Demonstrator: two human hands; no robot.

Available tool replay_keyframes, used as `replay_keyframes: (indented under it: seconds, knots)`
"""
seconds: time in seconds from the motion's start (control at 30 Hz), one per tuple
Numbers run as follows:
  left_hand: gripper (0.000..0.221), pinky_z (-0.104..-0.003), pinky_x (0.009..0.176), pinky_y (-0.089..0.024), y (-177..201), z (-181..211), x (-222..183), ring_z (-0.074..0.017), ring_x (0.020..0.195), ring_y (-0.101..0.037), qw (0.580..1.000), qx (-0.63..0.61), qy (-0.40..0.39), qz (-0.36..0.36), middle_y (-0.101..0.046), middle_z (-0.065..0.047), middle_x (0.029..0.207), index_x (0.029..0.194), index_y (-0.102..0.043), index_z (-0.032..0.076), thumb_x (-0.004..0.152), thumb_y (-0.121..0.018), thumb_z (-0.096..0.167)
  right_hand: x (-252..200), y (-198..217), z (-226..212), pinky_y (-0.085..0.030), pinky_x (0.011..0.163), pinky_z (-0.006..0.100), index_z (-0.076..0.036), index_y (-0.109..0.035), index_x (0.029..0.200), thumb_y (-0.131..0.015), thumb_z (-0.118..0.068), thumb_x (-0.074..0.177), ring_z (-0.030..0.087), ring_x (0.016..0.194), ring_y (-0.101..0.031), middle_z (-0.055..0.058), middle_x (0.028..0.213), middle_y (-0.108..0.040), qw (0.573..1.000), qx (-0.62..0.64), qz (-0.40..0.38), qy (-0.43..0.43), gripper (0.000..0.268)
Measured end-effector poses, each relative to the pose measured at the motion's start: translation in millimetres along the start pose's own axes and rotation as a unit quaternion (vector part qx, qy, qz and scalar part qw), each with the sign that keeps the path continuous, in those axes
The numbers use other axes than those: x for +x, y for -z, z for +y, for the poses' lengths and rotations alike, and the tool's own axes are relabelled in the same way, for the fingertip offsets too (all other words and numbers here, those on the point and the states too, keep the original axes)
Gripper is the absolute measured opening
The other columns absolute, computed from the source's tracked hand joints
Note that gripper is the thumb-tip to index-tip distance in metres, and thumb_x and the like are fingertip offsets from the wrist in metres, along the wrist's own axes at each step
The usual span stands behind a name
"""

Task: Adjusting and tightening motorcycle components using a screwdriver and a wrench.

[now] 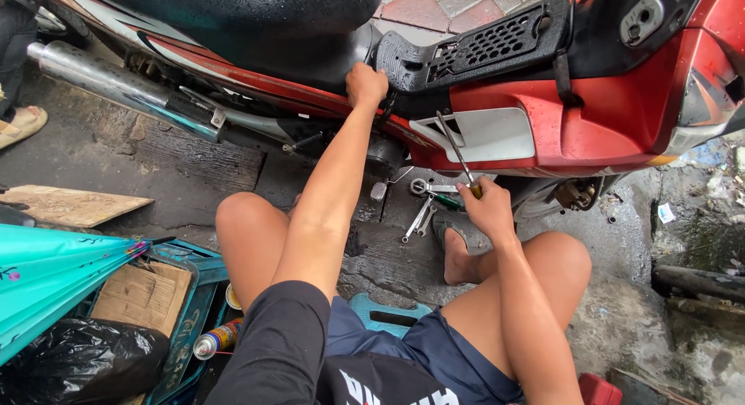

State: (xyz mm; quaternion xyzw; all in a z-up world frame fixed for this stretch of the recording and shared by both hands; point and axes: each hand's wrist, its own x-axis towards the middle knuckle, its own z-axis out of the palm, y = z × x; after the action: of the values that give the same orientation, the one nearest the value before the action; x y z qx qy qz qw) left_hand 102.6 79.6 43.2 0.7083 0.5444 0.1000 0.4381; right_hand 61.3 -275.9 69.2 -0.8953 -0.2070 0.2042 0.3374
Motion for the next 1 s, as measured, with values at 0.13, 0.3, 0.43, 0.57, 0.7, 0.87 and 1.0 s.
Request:
replay_keyframes:
  seconds: [0.13, 0.3, 0.43, 0.57, 0.7, 0.87, 1.0]
  knots:
    - [0.039, -0.049, 0.087, -0.064, -13, -17, 20, -0.0367, 0.110, -0.073, 0.998, -0.006, -0.054, 0.014, -0.075, -0.020, 0.116, 0.121, -0.072, 0.002, 0.092, -0.068, 0.028, 16, -19, 33, -0.039, 0.055, 0.041, 0.002, -0.063, 0.079, -0.074, -0.032, 0.093, 0.030, 0.057, -0.054, 0.016, 0.056, -0.049, 0.996, 0.018, 0.062, 0.054, 0.038]
    - [0.037, -0.052, 0.089, -0.062, 9, 3, -11, -0.0372, 0.111, -0.072, 0.999, 0.005, -0.036, 0.018, -0.073, -0.020, 0.115, 0.121, -0.069, 0.001, 0.095, -0.063, 0.025, 21, -24, 30, -0.040, 0.055, 0.039, -0.001, -0.064, 0.077, -0.074, -0.032, 0.093, 0.028, 0.056, -0.054, 0.015, 0.055, -0.050, 0.997, 0.026, 0.053, 0.042, 0.036]
    - [0.040, -0.052, 0.092, -0.061, -4, -3, 3, -0.0366, 0.117, -0.070, 0.999, 0.021, -0.031, 0.016, -0.071, -0.019, 0.122, 0.123, -0.067, 0.003, 0.095, -0.063, 0.031, 18, -22, 30, -0.040, 0.054, 0.039, -0.001, -0.064, 0.078, -0.074, -0.029, 0.093, 0.028, 0.056, -0.054, 0.015, 0.055, -0.050, 0.997, 0.026, 0.056, 0.047, 0.033]
    - [0.040, -0.053, 0.092, -0.061, -3, -5, 3, -0.0381, 0.117, -0.070, 0.999, 0.011, -0.036, 0.012, -0.072, -0.020, 0.120, 0.123, -0.068, 0.002, 0.095, -0.064, 0.029, 15, -18, 32, -0.040, 0.056, 0.038, 0.000, -0.063, 0.078, -0.074, -0.032, 0.093, 0.027, 0.058, -0.053, 0.014, 0.056, -0.050, 0.996, 0.034, 0.062, 0.045, 0.038]
    - [0.037, -0.056, 0.092, -0.060, 4, -6, -9, -0.0396, 0.114, -0.071, 0.998, 0.017, -0.058, 0.020, -0.073, -0.018, 0.116, 0.122, -0.069, 0.005, 0.095, -0.065, 0.030, 11, -16, 39, -0.037, 0.054, 0.038, 0.000, -0.061, 0.078, -0.074, -0.031, 0.094, 0.025, 0.055, -0.050, 0.014, 0.055, -0.047, 0.996, 0.040, 0.067, 0.035, 0.037]
    - [0.036, -0.056, 0.092, -0.059, 0, -11, -5, -0.0389, 0.111, -0.072, 0.998, 0.009, -0.055, 0.040, -0.073, -0.018, 0.116, 0.121, -0.070, 0.005, 0.094, -0.066, 0.029, 17, -20, 55, -0.039, 0.053, 0.038, -0.002, -0.064, 0.078, -0.075, -0.030, 0.092, 0.025, 0.056, -0.053, 0.013, 0.056, -0.050, 0.996, 0.040, 0.078, 0.028, 0.033]
    - [0.038, -0.058, 0.100, -0.056, 29, 10, -64, -0.0415, 0.120, -0.067, 0.995, 0.005, -0.076, 0.057, -0.069, -0.022, 0.125, 0.128, -0.065, 0.002, 0.099, -0.061, 0.025, 11, -18, 48, -0.038, 0.051, 0.036, -0.002, -0.065, 0.077, -0.074, -0.028, 0.092, 0.024, 0.054, -0.052, 0.012, 0.054, -0.050, 0.996, 0.045, 0.077, 0.019, 0.031]
